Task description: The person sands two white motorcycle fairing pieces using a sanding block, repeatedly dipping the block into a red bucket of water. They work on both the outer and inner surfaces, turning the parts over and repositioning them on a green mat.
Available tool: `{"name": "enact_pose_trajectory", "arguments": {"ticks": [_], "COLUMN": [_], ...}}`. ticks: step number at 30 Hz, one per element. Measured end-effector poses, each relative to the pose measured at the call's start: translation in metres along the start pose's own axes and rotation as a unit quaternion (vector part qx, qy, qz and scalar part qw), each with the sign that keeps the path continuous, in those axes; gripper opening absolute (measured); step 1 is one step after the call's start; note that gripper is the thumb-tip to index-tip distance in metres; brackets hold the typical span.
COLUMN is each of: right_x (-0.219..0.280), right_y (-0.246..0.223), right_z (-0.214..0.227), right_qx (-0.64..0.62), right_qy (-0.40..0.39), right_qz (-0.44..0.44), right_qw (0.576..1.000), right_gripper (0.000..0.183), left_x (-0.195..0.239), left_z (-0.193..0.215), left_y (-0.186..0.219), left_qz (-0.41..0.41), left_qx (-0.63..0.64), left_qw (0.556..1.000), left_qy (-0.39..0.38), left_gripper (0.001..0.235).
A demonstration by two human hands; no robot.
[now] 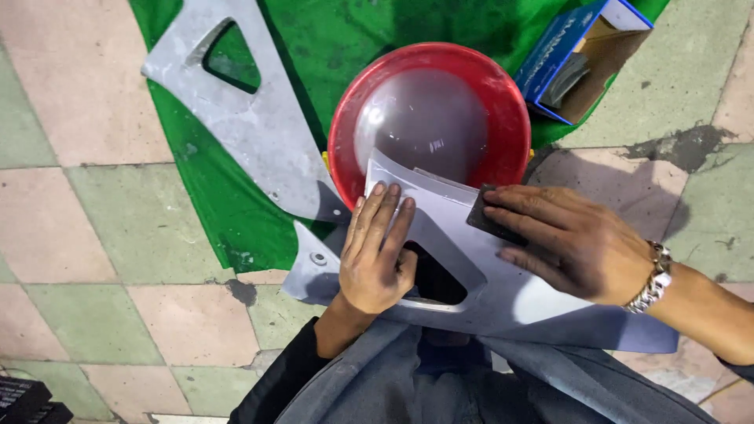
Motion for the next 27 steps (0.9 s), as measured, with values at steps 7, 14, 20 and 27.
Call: {"name": "enact_pose_trajectory", "arguments": {"ticks": [7,14,20,27], "right_x": [-0.016,-0.018,-0.044,-0.064], "right_y": [0.029,0.052,0.038,0.019], "right_z": [-0.002,0.005,-0.004,-0.014], "right_qx": [-0.057,-0.176,-0.044,-0.024], "right_qy": [-0.017,-0.005,-0.033,-0.009], "right_qz": [-0.158,-0.255,-0.169,-0.116], "right_qw": [0.986,0.951,0.984,0.993], "right_gripper": [0.042,0.037,0.028,0.022], "left_x": [0.031,0.036,0.042,0.040], "left_z": [-0.023,-0.025,-0.029,-0.024], "left_y": [-0.003,-0.002,-0.004,-0.006], "left_qz": [-0.078,-0.101,-0.118,-0.123], "left_qx": [-0.115,-0.170,-0.188,-0.174], "left_qw": [0.990,0.980,0.975,0.976], "left_qy": [0.001,0.011,0.013,0.034], "left_gripper": [0.045,0.045,0.046,0.038]}}
Point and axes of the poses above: each hand's wrist, its own x-axis away from the middle knuckle, its own z-axis out of the back of the hand, y = z × x, the point moved 10 cm from there along -x, towards the middle knuckle, and after that the axes turned 11 degrees about -z, right-handed, at the moved point
